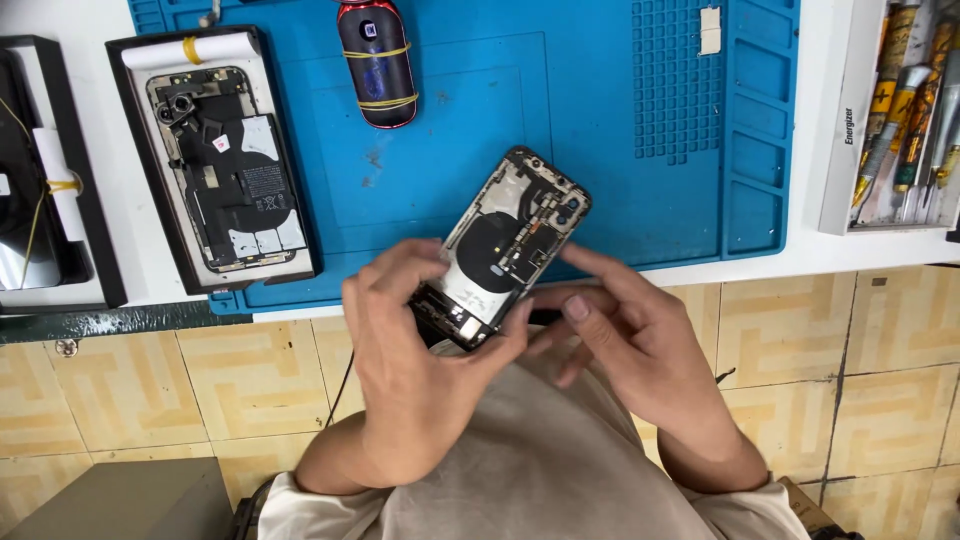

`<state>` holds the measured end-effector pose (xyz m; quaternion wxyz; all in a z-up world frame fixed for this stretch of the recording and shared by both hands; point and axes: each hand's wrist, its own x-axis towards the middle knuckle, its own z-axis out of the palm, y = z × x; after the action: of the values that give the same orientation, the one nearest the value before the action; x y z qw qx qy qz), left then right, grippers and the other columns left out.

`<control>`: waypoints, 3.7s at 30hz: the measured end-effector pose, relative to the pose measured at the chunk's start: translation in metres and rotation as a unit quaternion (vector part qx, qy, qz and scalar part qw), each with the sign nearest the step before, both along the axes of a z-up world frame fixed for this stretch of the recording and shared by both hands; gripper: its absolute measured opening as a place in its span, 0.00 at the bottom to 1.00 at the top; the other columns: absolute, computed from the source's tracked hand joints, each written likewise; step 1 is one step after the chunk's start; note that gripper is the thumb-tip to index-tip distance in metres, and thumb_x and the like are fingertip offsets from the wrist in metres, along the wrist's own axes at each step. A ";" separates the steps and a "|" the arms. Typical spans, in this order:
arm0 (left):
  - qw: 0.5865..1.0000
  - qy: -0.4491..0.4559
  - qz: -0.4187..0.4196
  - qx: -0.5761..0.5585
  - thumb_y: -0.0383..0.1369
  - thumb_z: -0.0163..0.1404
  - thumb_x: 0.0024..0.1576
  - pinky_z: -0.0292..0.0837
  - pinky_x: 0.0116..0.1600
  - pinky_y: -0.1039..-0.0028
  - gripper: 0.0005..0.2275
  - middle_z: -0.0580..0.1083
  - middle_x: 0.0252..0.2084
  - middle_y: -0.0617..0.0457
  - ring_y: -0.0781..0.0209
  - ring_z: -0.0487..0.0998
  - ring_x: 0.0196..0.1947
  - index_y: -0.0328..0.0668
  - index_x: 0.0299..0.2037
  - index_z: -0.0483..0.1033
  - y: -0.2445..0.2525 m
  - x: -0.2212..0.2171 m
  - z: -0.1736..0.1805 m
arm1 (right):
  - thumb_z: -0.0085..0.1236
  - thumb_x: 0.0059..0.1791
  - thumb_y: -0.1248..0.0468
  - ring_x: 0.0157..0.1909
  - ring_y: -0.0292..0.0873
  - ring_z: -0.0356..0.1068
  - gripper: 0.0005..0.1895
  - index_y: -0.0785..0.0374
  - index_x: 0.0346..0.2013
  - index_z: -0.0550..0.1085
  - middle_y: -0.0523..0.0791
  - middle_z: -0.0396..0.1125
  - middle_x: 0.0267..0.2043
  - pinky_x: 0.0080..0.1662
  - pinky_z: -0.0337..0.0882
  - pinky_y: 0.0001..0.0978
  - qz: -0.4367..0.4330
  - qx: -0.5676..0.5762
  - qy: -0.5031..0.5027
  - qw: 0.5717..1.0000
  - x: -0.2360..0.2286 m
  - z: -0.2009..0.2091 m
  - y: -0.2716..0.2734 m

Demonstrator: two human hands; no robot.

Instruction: Repairing the internal components of a smartphone using precision tools like tweezers and a screwdriver.

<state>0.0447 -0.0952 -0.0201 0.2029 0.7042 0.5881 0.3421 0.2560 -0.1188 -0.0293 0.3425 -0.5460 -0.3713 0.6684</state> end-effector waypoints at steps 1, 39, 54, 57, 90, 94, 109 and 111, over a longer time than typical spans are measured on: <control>0.999 -0.020 0.024 -0.019 0.40 0.79 0.56 0.69 0.65 0.58 0.32 0.77 0.60 0.45 0.48 0.79 0.59 0.42 0.59 0.67 -0.006 0.005 -0.003 | 0.53 0.62 0.59 0.43 0.50 0.89 0.30 0.69 0.77 0.67 0.57 0.84 0.55 0.33 0.91 0.37 -0.040 0.022 -0.005 0.999 -0.003 0.000 0.002; 0.980 -0.014 -0.190 -0.059 0.10 0.49 0.66 0.74 0.37 0.57 0.26 0.71 0.45 0.52 0.49 0.76 0.39 0.44 0.72 0.80 0.082 -0.035 -0.038 | 0.79 0.61 0.66 0.47 0.54 0.61 0.03 0.58 0.49 0.90 0.49 0.72 0.45 0.55 0.57 0.52 0.114 0.523 -0.528 0.659 0.026 -0.028 0.054; 0.980 -0.021 -0.189 -0.062 0.11 0.53 0.64 0.76 0.39 0.60 0.26 0.73 0.48 0.53 0.52 0.78 0.41 0.43 0.71 0.80 0.084 -0.036 -0.039 | 0.73 0.65 0.66 0.48 0.57 0.60 0.03 0.55 0.53 0.88 0.50 0.78 0.49 0.55 0.60 0.51 0.206 0.489 -0.554 0.642 0.013 -0.005 0.067; 0.981 -0.006 -0.187 -0.060 0.13 0.55 0.65 0.77 0.41 0.60 0.26 0.73 0.49 0.54 0.53 0.79 0.42 0.45 0.72 0.80 0.082 -0.035 -0.041 | 0.73 0.66 0.65 0.49 0.57 0.60 0.02 0.54 0.51 0.89 0.48 0.78 0.49 0.54 0.61 0.49 0.214 0.486 -0.567 0.630 0.010 -0.002 0.067; 0.982 -0.024 -0.177 -0.053 0.10 0.57 0.63 0.75 0.40 0.62 0.27 0.70 0.48 0.54 0.55 0.76 0.40 0.44 0.70 0.81 0.081 -0.036 -0.043 | 0.69 0.68 0.67 0.63 0.58 0.64 0.05 0.60 0.55 0.79 0.54 0.67 0.59 0.66 0.53 0.59 0.316 0.386 -0.542 0.677 0.011 0.010 0.092; 0.979 -0.017 -0.190 -0.064 0.13 0.56 0.65 0.73 0.39 0.60 0.26 0.70 0.49 0.53 0.54 0.76 0.40 0.44 0.72 0.79 0.082 -0.037 -0.042 | 0.68 0.67 0.66 0.64 0.56 0.65 0.07 0.59 0.54 0.76 0.54 0.68 0.60 0.68 0.51 0.60 0.301 0.391 -0.531 0.689 0.021 0.010 0.087; 0.981 -0.005 -0.189 -0.049 0.10 0.52 0.65 0.76 0.41 0.62 0.27 0.73 0.47 0.53 0.53 0.78 0.41 0.45 0.72 0.81 0.083 -0.036 -0.040 | 0.65 0.67 0.56 0.61 0.56 0.70 0.15 0.51 0.68 0.86 0.55 0.73 0.62 0.64 0.52 0.55 0.221 0.425 -0.604 0.637 0.030 -0.012 0.046; 0.980 -0.012 -0.194 -0.049 0.10 0.51 0.65 0.77 0.41 0.62 0.27 0.73 0.47 0.53 0.54 0.78 0.41 0.44 0.72 0.81 0.083 -0.036 -0.040 | 0.67 0.66 0.55 0.59 0.53 0.68 0.14 0.50 0.66 0.87 0.53 0.72 0.62 0.64 0.52 0.54 0.212 0.431 -0.602 0.637 0.031 -0.014 0.042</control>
<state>0.0092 -0.0119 -0.0600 0.3067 0.7898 0.4544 0.2751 0.2875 -0.0772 -0.0431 0.0886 -0.5243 -0.8469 0.0096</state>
